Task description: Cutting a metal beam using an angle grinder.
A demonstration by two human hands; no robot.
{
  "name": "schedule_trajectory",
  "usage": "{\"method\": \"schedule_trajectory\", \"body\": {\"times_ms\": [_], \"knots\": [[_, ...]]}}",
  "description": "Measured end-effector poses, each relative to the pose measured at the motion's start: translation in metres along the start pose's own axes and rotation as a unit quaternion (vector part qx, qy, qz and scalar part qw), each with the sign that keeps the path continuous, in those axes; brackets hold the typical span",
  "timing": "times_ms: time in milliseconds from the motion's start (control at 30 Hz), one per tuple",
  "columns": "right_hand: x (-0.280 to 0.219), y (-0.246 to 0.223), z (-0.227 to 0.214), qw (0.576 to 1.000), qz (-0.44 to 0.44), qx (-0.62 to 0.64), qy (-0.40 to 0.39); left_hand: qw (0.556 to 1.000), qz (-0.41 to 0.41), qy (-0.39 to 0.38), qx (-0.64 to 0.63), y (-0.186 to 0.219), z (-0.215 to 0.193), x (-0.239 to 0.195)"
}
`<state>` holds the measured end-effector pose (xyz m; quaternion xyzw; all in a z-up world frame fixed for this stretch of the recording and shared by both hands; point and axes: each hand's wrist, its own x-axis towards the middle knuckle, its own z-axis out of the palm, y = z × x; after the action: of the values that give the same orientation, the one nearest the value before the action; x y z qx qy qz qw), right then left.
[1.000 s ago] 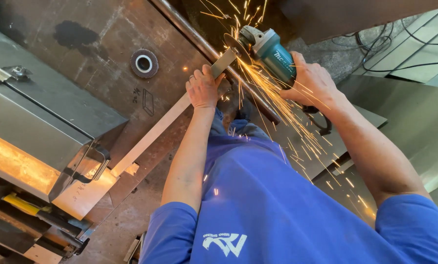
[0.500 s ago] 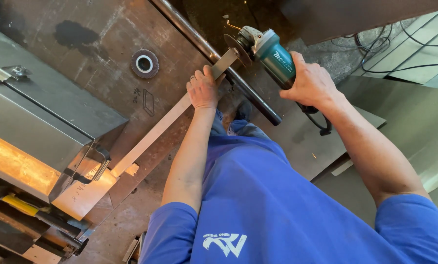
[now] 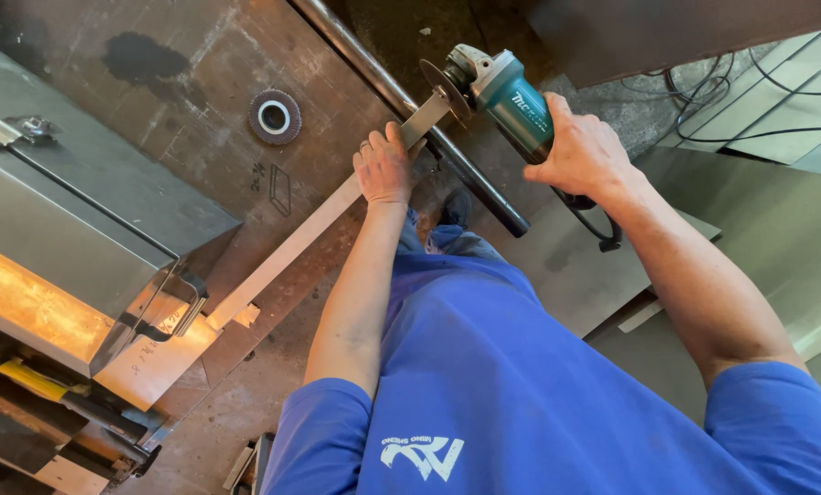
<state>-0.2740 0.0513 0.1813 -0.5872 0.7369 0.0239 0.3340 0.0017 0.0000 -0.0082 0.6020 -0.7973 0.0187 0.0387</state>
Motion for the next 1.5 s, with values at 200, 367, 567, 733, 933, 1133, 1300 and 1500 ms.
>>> {"method": "schedule_trajectory", "body": {"times_ms": [200,367,567,733,933,1133,1300,1500], "knots": [[0.002,-0.001,0.002,1.000,-0.001,-0.003,0.003,1.000,0.002,0.015,-0.007,0.001,-0.016,0.003],[0.004,-0.004,-0.001,1.000,0.006,-0.003,-0.004,1.000,0.002,0.020,0.022,0.000,0.003,-0.001],[0.007,0.000,0.001,1.000,-0.004,-0.007,0.000,0.999,0.004,0.032,0.035,0.001,0.005,-0.002],[0.006,0.003,0.004,1.000,-0.006,-0.023,-0.002,0.999,0.003,0.038,0.033,0.002,-0.003,0.000],[-0.002,0.009,0.011,0.998,0.034,0.057,0.014,0.999,-0.004,0.043,0.021,-0.001,0.002,-0.002],[-0.021,0.034,0.019,0.988,0.049,0.137,0.056,0.997,-0.001,-0.039,-0.064,-0.018,-0.036,0.027],[-0.042,0.051,0.034,0.976,0.083,0.191,0.058,0.977,0.005,-0.122,-0.174,-0.033,-0.043,0.040],[-0.064,0.089,0.059,0.969,0.099,0.220,0.055,0.991,-0.001,-0.047,-0.126,-0.024,-0.057,0.037]]}}
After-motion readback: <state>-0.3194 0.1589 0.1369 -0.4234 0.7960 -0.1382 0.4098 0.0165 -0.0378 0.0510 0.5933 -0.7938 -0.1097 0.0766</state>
